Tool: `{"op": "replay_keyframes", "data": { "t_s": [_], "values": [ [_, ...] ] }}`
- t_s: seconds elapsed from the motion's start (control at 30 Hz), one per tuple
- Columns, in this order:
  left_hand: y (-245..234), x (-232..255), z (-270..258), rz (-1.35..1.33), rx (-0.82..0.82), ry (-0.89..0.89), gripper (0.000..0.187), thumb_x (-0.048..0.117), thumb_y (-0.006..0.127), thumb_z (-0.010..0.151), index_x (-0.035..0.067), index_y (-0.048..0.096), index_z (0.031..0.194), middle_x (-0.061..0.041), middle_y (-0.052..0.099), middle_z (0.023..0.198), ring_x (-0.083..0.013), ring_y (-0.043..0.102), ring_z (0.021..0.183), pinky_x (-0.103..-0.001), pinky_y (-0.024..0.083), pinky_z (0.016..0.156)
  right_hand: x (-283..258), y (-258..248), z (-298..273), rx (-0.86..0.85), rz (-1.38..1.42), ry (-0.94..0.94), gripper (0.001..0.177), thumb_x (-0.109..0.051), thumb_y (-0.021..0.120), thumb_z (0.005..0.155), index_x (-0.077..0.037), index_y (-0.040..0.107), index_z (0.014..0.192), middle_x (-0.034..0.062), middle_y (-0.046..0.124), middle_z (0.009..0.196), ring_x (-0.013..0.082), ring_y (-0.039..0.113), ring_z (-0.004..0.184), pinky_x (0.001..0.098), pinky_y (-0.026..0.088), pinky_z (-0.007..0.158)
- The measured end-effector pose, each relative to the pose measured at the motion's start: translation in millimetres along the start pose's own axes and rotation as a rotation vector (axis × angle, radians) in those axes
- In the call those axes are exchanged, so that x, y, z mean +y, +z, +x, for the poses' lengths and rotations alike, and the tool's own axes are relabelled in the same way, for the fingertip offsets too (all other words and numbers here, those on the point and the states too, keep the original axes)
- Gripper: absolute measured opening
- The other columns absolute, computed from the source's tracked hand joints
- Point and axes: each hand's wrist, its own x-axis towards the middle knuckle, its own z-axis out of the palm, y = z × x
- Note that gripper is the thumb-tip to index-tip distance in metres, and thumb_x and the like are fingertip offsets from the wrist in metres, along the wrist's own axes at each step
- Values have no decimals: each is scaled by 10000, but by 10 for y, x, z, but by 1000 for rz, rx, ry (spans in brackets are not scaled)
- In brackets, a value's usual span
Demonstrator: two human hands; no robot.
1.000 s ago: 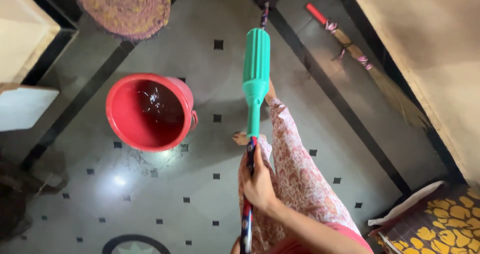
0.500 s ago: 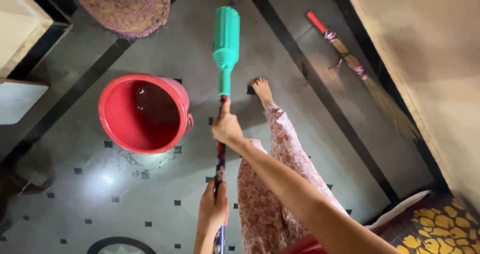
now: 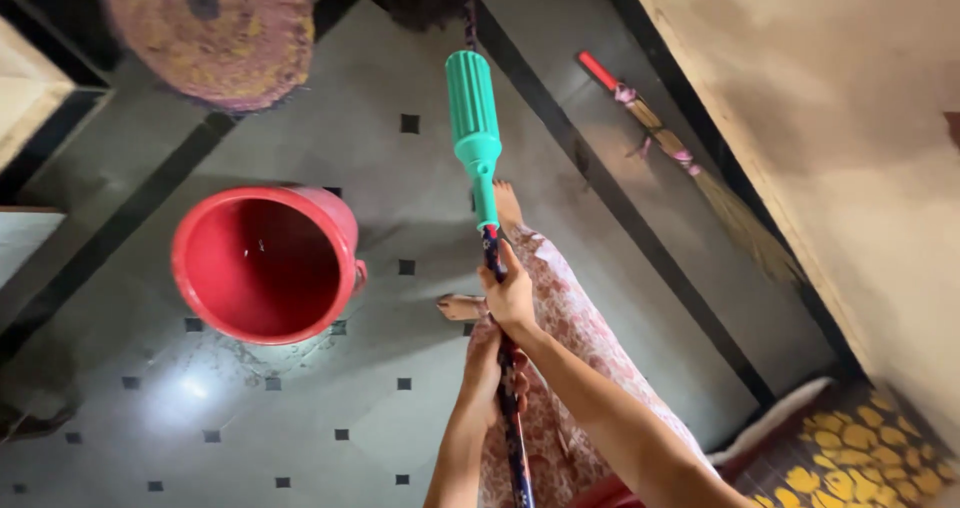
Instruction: Mopping the floor with a wet mop and bucket.
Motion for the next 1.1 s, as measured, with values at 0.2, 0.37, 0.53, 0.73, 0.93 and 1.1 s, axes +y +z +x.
{"op": "replay_keyframes", "data": {
  "t_s": [0.2,0.37,0.53,0.73,0.93,1.1],
  "values": [
    [92,-460,107,128,163,-196,501,624,457,1009,152,497,845,16,408,520,-125,366,332,-341,308,308,131,-456,-297,66,125,210,659,-136,685,927,-185,483,1552,50,611,750,111,520,508,313,441,469],
    [169,-528,150,322,159,-240,533,646,451,1007,151,497,813,20,439,535,-132,384,350,-355,319,326,678,-582,-209,122,75,330,627,-167,615,984,-235,391,1566,47,607,681,131,561,486,330,468,416],
    [181,79,502,611,250,-101,668,717,409,995,105,558,776,-5,473,528,-151,426,339,-347,320,322,-337,-425,234,76,80,256,586,-180,565,987,-192,384,1543,95,569,666,193,542,460,367,444,394],
    [-107,529,982,534,214,73,604,667,501,948,89,561,786,-36,503,518,-188,413,314,-370,325,296,-185,45,784,103,-21,-44,568,-139,539,957,-87,342,1488,194,644,766,330,643,573,451,516,500],
    [110,1032,931,377,258,34,620,678,543,944,87,493,762,-32,412,487,-161,343,295,-366,290,276,-576,231,1284,115,-215,-240,615,-131,555,927,-96,306,1489,294,681,945,491,698,831,546,556,732],
    [684,1858,1034,327,366,47,599,717,538,919,137,491,778,34,363,488,-110,280,298,-316,219,281,-1456,354,1957,-86,-192,52,729,-142,525,915,-136,215,1574,332,686,942,526,662,865,582,522,770]
  ]
}}
